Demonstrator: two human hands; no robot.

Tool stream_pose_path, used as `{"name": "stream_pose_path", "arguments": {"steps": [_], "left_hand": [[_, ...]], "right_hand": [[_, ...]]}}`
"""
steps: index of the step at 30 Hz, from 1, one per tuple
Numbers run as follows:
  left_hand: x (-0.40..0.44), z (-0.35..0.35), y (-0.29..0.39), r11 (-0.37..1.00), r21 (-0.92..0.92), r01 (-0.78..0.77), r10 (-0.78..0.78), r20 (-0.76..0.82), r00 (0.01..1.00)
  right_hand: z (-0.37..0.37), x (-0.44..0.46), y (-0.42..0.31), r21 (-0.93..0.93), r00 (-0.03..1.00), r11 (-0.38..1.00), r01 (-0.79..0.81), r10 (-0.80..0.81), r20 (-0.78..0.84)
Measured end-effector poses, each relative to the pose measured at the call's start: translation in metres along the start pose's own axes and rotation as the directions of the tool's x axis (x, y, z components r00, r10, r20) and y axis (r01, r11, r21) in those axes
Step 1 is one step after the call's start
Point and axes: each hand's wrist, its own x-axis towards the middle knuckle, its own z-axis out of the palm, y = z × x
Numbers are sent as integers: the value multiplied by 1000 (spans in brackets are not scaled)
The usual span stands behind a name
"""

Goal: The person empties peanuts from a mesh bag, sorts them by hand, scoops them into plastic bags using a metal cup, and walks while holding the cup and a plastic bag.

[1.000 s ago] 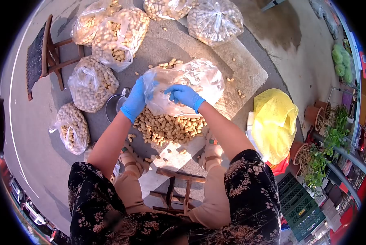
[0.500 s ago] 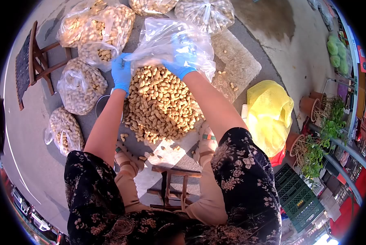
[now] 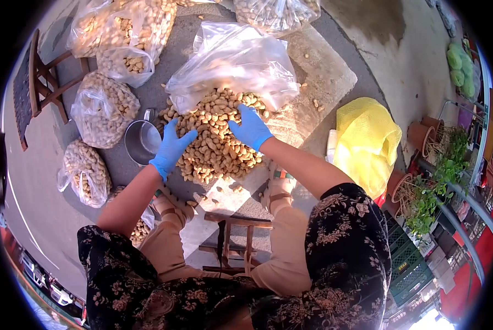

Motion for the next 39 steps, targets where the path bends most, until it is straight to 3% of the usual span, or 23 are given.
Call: {"name": "stream_pose_path", "arguments": {"steps": [2, 3, 6, 7, 8, 10, 11, 14, 18, 19, 22, 23, 26, 27, 30, 31, 32, 34, 37, 38, 39], "left_hand": [[-8, 13, -19, 976, 140, 165, -168, 11, 986], [-3, 21, -32, 967, 190, 170, -160, -69, 985], [15, 32, -18, 930, 284, 236, -185, -195, 963], [21, 38, -19, 925, 230, 302, -243, -254, 936], [26, 43, -15, 928, 171, 331, -274, -290, 917], [29, 54, -8, 921, 52, 386, -345, -355, 869], [29, 60, -9, 925, -29, 380, -363, -368, 856], [27, 72, -6, 888, -148, 436, -460, -315, 830], [22, 80, 0, 711, -625, 322, -444, -44, 895], [25, 87, 0, 696, -579, 426, -540, -31, 841], [21, 100, 5, 652, -638, 411, -542, -12, 841], [21, 96, 16, 612, -675, 413, -535, 31, 844], [15, 81, 48, 559, -698, 448, -553, 89, 828], [17, 76, 55, 552, -716, 427, -508, 118, 853], [30, 69, 86, 627, -661, 411, -471, 99, 877], [46, 72, 80, 659, -646, 386, -392, 143, 909], [61, 74, 86, 692, -612, 383, -393, 126, 911], [93, 82, 98, 749, -538, 386, -400, 98, 911], [170, 95, 77, 784, -465, 412, -240, 385, 891], [153, 79, 113, 607, -610, 509, -165, 530, 832], [150, 71, 132, 543, -659, 520, -189, 508, 840]], "right_hand": [[8, 4, 15, 59, 965, 963, -261, 263, -17], [10, 8, 15, 60, 930, 929, -365, 367, -13], [24, 10, -5, 182, 869, 886, -428, 458, -188], [39, 13, -4, 276, 858, 873, -403, 465, -219], [35, 11, -22, 233, 837, 830, -506, 538, -99], [42, 12, -30, 128, 834, 836, -534, 546, -83], [47, 14, -28, 172, 807, 814, -556, 577, -123], [47, 18, -18, 336, 808, 773, -538, 587, -56], [39, 13, -18, 657, 805, 552, -513, 576, 145], [43, 16, -14, 722, 822, 490, -488, 536, 192], [49, 14, -8, 854, 801, 240, -462, 526, 286], [43, 11, -18, 867, 816, 259, -426, 524, 245], [24, 15, -41, 815, 683, 208, -541, 674, 281], [9, 13, -55, 845, 686, 160, -510, 668, 288], [1, 30, -45, 918, 790, 213, -335, 595, 150], [5, 46, -26, 913, 783, 243, -327, 610, 118], [-4, 56, -24, 939, 786, 169, -300, 602, 143], [-25, 77, -21, 915, 754, 238, -325, 650, 98], [-50, 108, 7, 942, 853, 135, -306, 478, 209], [-56, 115, 17, 948, 891, 105, -301, 384, 241], [-74, 111, -1, 970, 879, 9, -243, 424, 217]]}}
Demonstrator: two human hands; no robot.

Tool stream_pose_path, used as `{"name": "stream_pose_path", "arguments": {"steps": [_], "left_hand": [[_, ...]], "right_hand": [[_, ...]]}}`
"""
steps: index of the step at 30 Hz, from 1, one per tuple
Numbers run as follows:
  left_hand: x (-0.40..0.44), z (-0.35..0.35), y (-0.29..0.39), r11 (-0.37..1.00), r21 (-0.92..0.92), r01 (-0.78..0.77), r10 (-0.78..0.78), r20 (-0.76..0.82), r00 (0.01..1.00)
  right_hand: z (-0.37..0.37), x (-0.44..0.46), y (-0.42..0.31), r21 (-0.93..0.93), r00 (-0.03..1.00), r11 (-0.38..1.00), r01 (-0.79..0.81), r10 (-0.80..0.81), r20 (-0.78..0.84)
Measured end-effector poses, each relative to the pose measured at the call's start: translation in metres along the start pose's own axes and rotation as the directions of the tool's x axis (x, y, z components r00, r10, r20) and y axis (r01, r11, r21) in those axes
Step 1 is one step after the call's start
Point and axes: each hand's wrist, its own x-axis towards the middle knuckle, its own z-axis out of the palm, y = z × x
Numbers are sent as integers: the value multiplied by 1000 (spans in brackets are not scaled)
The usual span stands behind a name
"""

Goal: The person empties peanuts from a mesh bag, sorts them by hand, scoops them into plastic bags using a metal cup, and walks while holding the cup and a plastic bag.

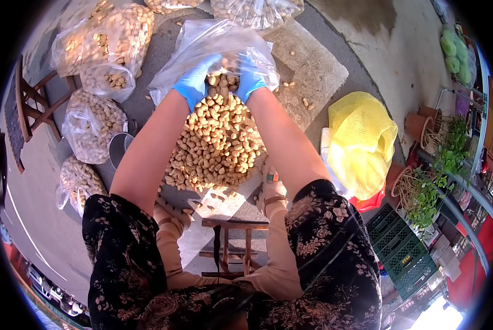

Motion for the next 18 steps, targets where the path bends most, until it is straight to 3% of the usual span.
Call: {"name": "stream_pose_path", "arguments": {"steps": [1, 2, 4, 5, 6, 7, 8, 9, 11, 12, 15, 16, 18], "left_hand": [[-3, 7, 7, 997, -80, -8, 5, -34, 999], [1, 3, 12, 999, 12, -42, 44, -212, 976], [-5, -11, 10, 960, 140, -241, 257, -108, 960], [-8, -21, 10, 920, 194, -339, 355, -48, 934], [-1, -38, 15, 853, 468, -230, 284, -47, 958], [-9, -42, 21, 592, 781, -200, 395, -64, 917], [-23, -41, 29, 241, 965, -101, 497, -34, 867], [-32, -44, 34, -138, 989, 50, 575, 39, 817], [-11, -92, 28, -472, 881, 39, 661, 324, 677], [-2, -113, 27, -618, 784, 62, 653, 468, 596], [-5, -133, 46, -711, 693, 124, 581, 479, 658], [-33, -106, 55, -696, 689, 203, 554, 336, 762], [-43, -110, 76, -728, 658, 194, 598, 469, 650]], "right_hand": [[14, -16, -17, 112, 999, 993, 21, -16, -44], [8, -17, -20, 61, 994, 994, 89, -93, 54], [-7, -18, -26, -22, 940, 972, 236, -222, 260], [-8, -19, -27, -226, 953, 932, 283, -247, 177], [-8, -19, -28, -423, 953, 855, 300, -285, 100], [-10, -20, -29, -605, 942, 743, 285, -335, 31], [-15, -12, -34, -949, 812, -127, 289, -492, 314], [-25, -12, -28, -891, 755, -340, 301, -486, 440], [-40, -16, -13, -656, 633, -708, 262, -387, 670], [-43, -13, -12, -639, 670, -738, 217, -363, 647], [-49, -1, -13, -562, 811, -820, 112, -251, 529], [-50, -2, -13, -485, 696, -865, 131, -269, 666], [-29, -13, -29, -638, 689, -722, 266, -321, 650]]}}
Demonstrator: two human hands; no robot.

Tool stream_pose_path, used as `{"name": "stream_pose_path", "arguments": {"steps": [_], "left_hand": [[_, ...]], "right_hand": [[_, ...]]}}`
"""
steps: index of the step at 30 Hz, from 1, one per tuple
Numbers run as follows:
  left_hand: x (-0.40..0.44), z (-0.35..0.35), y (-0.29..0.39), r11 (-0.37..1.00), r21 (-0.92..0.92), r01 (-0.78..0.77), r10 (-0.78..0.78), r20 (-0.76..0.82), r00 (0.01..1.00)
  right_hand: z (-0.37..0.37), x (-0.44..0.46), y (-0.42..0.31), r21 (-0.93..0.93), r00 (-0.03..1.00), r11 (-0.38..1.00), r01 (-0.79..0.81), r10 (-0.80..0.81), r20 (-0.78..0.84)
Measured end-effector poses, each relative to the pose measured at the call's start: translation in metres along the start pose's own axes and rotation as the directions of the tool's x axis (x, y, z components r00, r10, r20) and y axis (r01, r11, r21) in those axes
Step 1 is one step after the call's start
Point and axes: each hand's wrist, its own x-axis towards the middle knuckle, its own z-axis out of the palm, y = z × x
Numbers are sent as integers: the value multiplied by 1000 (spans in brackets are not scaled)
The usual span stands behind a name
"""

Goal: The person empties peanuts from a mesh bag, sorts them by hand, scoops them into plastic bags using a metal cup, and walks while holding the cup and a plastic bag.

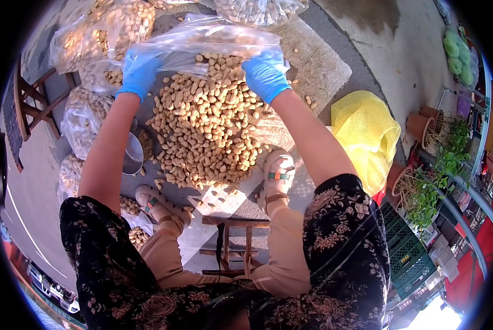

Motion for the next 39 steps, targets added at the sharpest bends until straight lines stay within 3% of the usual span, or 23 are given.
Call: {"name": "stream_pose_path", "arguments": {"steps": [1, 2, 3, 5, 7, 8, 11, 12, 13, 16, 18, 21, 23, 24, 25, 27, 28, 31, 34, 36, 37, 38, 39], "left_hand": [[3, -5, -8, 1000, 11, -21, 22, -88, 996], [10, -18, -15, 1000, 1, 20, -20, -61, 998], [17, -33, -24, 998, -5, 65, -65, -33, 997], [15, -41, -34, 998, 3, 67, -67, -24, 997], [5, -42, -42, 999, 31, -21, 23, -49, 999], [-3, -46, -28, 1000, -23, 10, -8, 85, 996], [-50, -64, 4, 984, -173, -35, 43, 43, 998], [-69, -66, 5, 945, -292, -147, 152, -7, 988], [-87, -69, 7, 878, -401, -259, 251, -73, 965], [-162, -69, -1, 812, -554, -181, 236, 28, 971], [-204, -61, -12, 906, -408, 115, -144, -40, 989], [-277, 9, -43, 844, -223, 488, -531, -215, 820], [-294, 36, -47, 460, -516, 722, -784, 146, 604], [-301, 49, -45, -19, -620, 784, -677, 585, 446], [-303, 56, -41, -484, -453, 749, -327, 887, 325], [-302, 66, -33, -546, -527, 651, -365, 849, 382], [-299, 70, -29, -571, -560, 600, -384, 828, 408], [-271, 40, -30, 213, -705, 677, -493, 521, 697], [-232, -19, -15, 523, -670, 526, -287, 443, 849], [-210, -43, 1, 515, -702, 492, -179, 473, 863], [-206, -47, 6, 510, -717, 474, -126, 483, 866], [-206, -36, 13, 515, -788, 339, -74, 353, 933], [-206, -35, 17, 462, -785, 413, -33, 450, 893]], "right_hand": [[-19, 6, -3, 121, 1000, 992, -29, 30, -8], [-40, 6, -10, 79, 989, 996, -32, 43, -141], [-33, 13, -4, 190, 967, 982, -13, 60, -248], [-43, 20, -5, 146, 958, 989, -4, 46, -282], [-40, 20, -15, 63, 994, 997, -54, 60, -96], [-37, 20, -21, 18, 998, 997, -69, 69, -3], [-29, -5, -42, 100, 983, 992, 77, -59, -174], [-17, -17, -50, 221, 931, 959, 177, -91, -353], [-38, -31, -67, 104, 927, 976, 192, -146, -346], [-31, -75, -97, 179, 900, 909, 376, -313, -302], [-8, -95, -111, 256, 884, 854, 454, -396, -247], [18, -107, -133, 351, 892, 824, 445, -374, -254], [18, -100, -152, 429, 918, 811, 397, -338, -209], [18, -96, -162, 463, 929, 805, 371, -325, -179], [18, -89, -170, 466, 923, 796, 385, -324, -208], [16, -68, -184, 475, 910, 778, 410, -318, -265], [13, -56, -187, 513, 927, 773, 374, -330, -178], [-12, -29, -202, 493, 882, 755, 432, -240, -406], [-29, -15, -199, 421, 826, 744, 518, -308, -472], [-58, -18, -194, 433, 906, 809, 397, -420, -46], [-67, -22, -188, 416, 880, 843, 341, -442, 174], [-60, -27, -179, 484, 869, 840, 246, -412, 274], [-60, -35, -173, 488, 846, 858, 158, -372, 381]]}}
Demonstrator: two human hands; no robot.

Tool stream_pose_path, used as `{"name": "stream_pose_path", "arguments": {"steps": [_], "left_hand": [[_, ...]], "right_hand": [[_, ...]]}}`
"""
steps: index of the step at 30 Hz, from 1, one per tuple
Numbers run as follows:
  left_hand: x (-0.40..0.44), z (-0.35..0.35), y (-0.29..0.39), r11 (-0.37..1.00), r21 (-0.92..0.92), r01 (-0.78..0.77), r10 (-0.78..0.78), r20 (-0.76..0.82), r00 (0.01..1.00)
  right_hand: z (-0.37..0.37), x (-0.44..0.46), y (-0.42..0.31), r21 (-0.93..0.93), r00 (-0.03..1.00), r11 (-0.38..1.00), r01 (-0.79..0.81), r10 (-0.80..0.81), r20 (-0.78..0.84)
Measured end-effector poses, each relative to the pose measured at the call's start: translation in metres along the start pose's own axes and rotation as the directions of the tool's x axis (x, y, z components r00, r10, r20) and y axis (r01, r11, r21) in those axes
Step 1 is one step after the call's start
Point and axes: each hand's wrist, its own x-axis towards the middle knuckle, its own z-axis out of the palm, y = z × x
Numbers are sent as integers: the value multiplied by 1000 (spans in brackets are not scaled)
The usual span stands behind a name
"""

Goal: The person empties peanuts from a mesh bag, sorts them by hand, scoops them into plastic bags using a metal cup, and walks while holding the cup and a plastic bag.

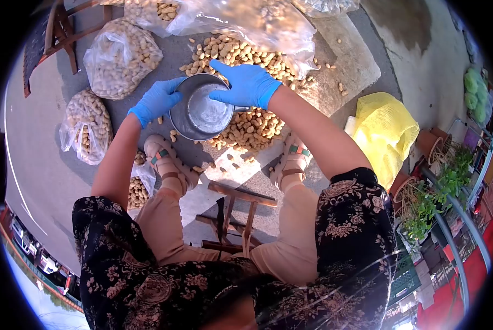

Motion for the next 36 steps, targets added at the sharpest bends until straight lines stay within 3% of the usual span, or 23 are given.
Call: {"name": "stream_pose_path", "arguments": {"steps": [3, 4, 6, 8, 11, 14, 15, 18, 19, 20, 21, 22, 24, 26, 27, 31, 34, 35, 36], "left_hand": [[0, 17, 23, 962, -146, 230, -197, 213, 957], [-2, 24, 26, 971, -100, 216, -184, 258, 948], [-7, 47, 23, 984, -6, 179, -166, 345, 924], [-15, 76, 16, 973, -2, 231, -206, 450, 869], [-30, 112, 8, 931, -63, 361, -265, 562, 783], [-46, 153, -9, 874, -152, 461, -269, 638, 721], [-50, 166, -16, 856, -181, 484, -260, 659, 706], [-53, 188, -21, 822, -145, 550, -270, 751, 602], [-51, 180, -9, 799, -90, 595, -340, 749, 569], [-42, 170, -4, 936, 95, 339, -309, 681, 664], [-39, 169, -11, 974, 141, 175, -220, 434, 874], [-37, 167, -18, 971, 236, 26, -65, 158, 985], [-22, 146, -16, 996, 84, -28, 37, -105, 994], [-5, 134, -17, 958, 242, -156, 217, -248, 944], [3, 132, -18, 922, 324, -210, 312, -304, 900], [28, 149, -22, 922, 371, -114, 217, -251, 943], [38, 159, -3, 915, 403, 17, 121, -314, 942], [41, 160, -1, 917, 395, 49, 93, -331, 939], [43, 161, 0, 922, 385, 44, 92, -329, 940]], "right_hand": [[7, -41, 1, 150, 943, 957, -250, 205, 262], [18, -54, 5, 187, 919, 929, -320, 257, 298], [48, -79, 10, 228, 880, 874, -429, 348, 322], [85, -103, 14, 394, 865, 791, -469, 322, 384], [144, -129, 22, 595, 882, 651, -471, 339, 327], [141, -140, 21, 569, 676, 384, -728, 264, 688], [142, -146, 19, 549, 625, 313, -775, 247, 741], [171, -156, 35, 296, 335, 213, -931, 182, 925], [165, -156, 29, 234, 258, 169, -957, 142, 956], [173, -157, 31, 173, 201, 184, -968, 144, 969], [187, -158, 37, 115, 145, 199, -973, 147, 978], [201, -159, 42, 58, 91, 214, -975, 149, 985], [233, -158, 59, 17, 51, 221, -975, 148, 988], [258, -151, 82, -43, -21, 171, -984, 129, 991], [253, -146, 86, -22, 11, 180, -983, 177, 984], [164, -119, 72, 120, 168, 198, -973, 248, 954], [143, -113, 84, 176, 230, 175, -969, 370, 900], [132, -111, 86, 218, 278, 218, -951, 302, 912], [124, -109, 84, 220, 294, 234, -947, 352, 889]]}}
